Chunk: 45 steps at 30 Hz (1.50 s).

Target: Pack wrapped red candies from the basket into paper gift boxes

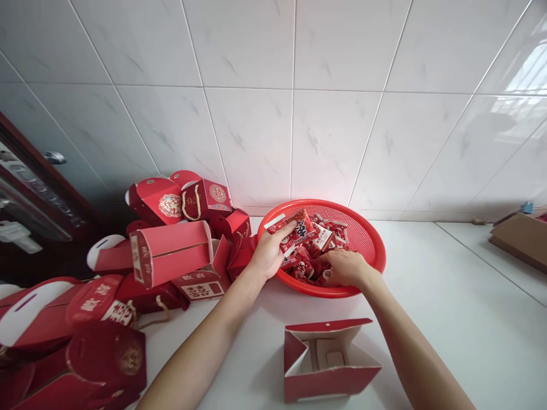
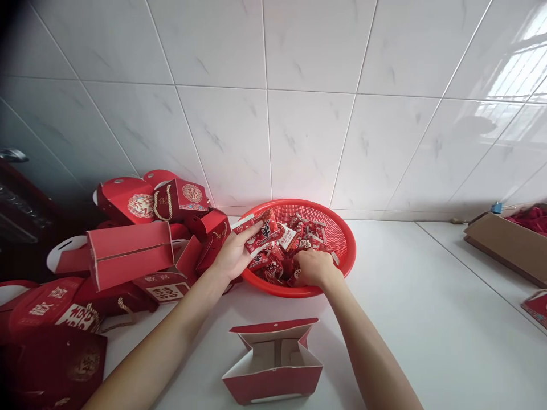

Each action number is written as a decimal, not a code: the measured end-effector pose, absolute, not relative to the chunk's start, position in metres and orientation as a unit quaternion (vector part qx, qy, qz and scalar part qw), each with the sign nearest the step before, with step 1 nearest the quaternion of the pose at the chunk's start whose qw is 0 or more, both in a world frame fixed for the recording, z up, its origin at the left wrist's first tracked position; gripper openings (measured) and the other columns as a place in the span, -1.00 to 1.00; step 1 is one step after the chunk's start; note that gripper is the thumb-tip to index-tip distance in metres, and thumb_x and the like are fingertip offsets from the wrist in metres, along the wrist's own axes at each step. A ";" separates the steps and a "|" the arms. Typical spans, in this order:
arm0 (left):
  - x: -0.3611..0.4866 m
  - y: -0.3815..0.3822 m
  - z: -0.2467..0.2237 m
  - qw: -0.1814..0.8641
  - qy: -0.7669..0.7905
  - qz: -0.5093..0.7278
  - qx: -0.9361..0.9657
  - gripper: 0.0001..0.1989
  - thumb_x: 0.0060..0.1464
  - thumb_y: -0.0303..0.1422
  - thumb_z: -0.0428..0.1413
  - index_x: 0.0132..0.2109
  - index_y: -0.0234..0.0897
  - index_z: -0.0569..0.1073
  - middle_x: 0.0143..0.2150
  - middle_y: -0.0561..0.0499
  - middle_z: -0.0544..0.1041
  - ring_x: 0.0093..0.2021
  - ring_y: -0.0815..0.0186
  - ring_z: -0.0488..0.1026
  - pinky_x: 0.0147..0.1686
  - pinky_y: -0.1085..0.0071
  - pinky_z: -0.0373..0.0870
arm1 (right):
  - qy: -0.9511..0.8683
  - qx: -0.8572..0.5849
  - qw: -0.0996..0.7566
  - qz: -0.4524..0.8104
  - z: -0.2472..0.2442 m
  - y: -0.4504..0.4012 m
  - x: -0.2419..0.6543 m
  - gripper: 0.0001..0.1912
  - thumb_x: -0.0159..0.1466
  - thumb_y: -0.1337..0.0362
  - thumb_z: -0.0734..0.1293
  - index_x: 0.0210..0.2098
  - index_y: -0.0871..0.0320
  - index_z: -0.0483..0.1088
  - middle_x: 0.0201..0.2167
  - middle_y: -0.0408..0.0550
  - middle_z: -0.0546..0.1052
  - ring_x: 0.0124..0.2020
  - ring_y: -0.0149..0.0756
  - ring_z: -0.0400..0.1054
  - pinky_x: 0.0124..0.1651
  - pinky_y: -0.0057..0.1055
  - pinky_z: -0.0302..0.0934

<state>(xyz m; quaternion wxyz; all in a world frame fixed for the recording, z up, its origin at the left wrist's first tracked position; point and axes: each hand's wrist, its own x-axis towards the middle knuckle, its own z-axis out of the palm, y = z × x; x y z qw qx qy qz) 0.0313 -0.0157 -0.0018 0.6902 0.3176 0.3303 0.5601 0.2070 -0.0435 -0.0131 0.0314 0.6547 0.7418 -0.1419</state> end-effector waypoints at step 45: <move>0.033 -0.016 -0.003 0.718 0.306 0.549 0.297 -0.85 -0.05 -0.53 0.39 -0.27 -0.32 0.66 -0.33 -0.03 0.72 -0.22 0.18 0.69 -0.11 0.33 0.60 | 0.771 0.564 0.115 -0.272 -0.010 -0.032 0.232 -0.56 0.23 0.21 0.44 0.11 -0.04 0.57 0.03 0.00 0.62 0.02 0.01 0.49 -0.13 -0.31 0.28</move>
